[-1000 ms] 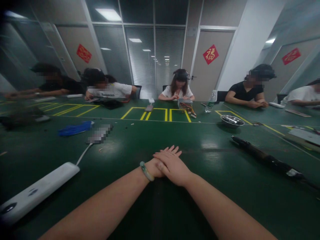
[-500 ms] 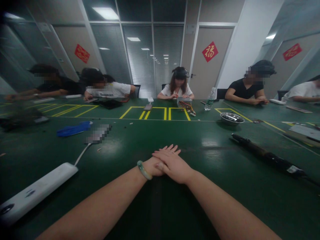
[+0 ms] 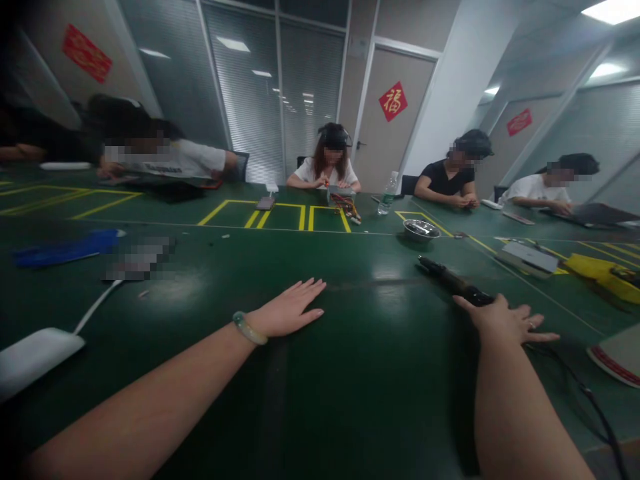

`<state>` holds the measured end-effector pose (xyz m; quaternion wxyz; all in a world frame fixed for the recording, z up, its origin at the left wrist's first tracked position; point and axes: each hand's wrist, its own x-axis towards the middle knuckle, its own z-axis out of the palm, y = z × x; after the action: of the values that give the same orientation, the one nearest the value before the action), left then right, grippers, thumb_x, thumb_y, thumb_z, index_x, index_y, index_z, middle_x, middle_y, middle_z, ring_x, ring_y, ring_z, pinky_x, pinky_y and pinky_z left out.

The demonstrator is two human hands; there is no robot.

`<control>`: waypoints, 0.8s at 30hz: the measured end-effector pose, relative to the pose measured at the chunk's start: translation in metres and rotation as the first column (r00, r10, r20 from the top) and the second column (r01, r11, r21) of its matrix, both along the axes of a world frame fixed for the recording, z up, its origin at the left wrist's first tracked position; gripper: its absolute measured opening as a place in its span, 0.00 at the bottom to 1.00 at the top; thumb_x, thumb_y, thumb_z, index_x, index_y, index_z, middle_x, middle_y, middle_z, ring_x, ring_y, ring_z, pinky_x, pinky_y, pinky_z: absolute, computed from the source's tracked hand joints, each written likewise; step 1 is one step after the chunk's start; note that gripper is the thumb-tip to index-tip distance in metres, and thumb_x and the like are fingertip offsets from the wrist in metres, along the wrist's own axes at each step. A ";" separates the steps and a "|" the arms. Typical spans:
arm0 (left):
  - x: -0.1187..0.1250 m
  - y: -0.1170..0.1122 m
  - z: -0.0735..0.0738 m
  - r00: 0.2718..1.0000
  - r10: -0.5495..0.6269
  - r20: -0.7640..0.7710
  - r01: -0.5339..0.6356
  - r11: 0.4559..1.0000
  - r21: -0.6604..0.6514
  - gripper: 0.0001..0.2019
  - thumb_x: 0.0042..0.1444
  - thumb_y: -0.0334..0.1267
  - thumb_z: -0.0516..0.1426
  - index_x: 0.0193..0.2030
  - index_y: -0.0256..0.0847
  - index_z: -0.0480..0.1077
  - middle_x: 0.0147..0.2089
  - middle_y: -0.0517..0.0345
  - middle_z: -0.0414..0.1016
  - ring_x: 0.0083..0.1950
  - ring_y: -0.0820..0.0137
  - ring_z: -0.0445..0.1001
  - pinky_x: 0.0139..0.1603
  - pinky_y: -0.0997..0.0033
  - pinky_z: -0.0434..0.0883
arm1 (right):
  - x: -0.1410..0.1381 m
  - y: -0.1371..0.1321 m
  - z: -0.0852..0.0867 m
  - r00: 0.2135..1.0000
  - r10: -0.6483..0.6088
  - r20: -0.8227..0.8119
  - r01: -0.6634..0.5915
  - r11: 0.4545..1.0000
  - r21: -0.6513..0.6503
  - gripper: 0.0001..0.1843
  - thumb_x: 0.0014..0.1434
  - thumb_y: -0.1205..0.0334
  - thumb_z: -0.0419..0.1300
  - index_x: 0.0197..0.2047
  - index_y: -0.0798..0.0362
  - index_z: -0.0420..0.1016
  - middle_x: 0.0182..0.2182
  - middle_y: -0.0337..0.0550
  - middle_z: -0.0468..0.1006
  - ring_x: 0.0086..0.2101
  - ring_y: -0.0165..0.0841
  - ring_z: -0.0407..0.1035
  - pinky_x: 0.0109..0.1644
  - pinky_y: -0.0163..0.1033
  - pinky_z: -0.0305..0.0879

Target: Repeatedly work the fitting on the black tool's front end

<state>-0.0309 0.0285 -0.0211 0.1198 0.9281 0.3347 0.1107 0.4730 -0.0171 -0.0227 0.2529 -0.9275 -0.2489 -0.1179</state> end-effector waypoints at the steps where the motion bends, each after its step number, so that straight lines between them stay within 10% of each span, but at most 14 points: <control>1: 0.000 0.000 0.000 1.000 -0.002 -0.004 0.002 1.000 -0.002 0.33 0.65 0.58 0.38 0.71 0.43 0.41 0.73 0.55 0.41 0.73 0.64 0.39 0.70 0.60 0.42 | 0.005 -0.004 -0.003 0.999 0.008 -0.054 -0.010 1.000 -0.024 0.52 0.28 0.31 0.67 0.56 0.46 0.69 0.61 0.66 0.56 0.60 0.72 0.38 0.55 0.74 0.31; 16: 0.001 0.001 -0.002 1.000 0.002 -0.007 -0.002 1.000 0.005 0.32 0.66 0.58 0.37 0.71 0.46 0.38 0.73 0.55 0.40 0.73 0.64 0.37 0.70 0.57 0.40 | 0.006 0.009 -0.007 0.986 0.163 -0.034 -0.166 0.978 -0.127 0.39 0.49 0.33 0.56 0.54 0.54 0.70 0.53 0.71 0.63 0.53 0.68 0.57 0.52 0.70 0.41; 24: 0.013 -0.010 0.015 0.996 0.042 0.076 -0.056 0.980 0.191 0.31 0.66 0.56 0.37 0.71 0.45 0.40 0.73 0.54 0.39 0.73 0.62 0.31 0.70 0.51 0.35 | -0.135 0.037 0.001 0.759 0.652 0.005 -0.643 0.750 -0.157 0.27 0.54 0.40 0.59 0.50 0.50 0.71 0.47 0.52 0.70 0.49 0.49 0.64 0.53 0.58 0.51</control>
<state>-0.0178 0.0186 -0.0061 0.0386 0.9224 0.3405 0.1785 0.3383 0.0199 -0.0221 0.2021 -0.7958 -0.5699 -0.0322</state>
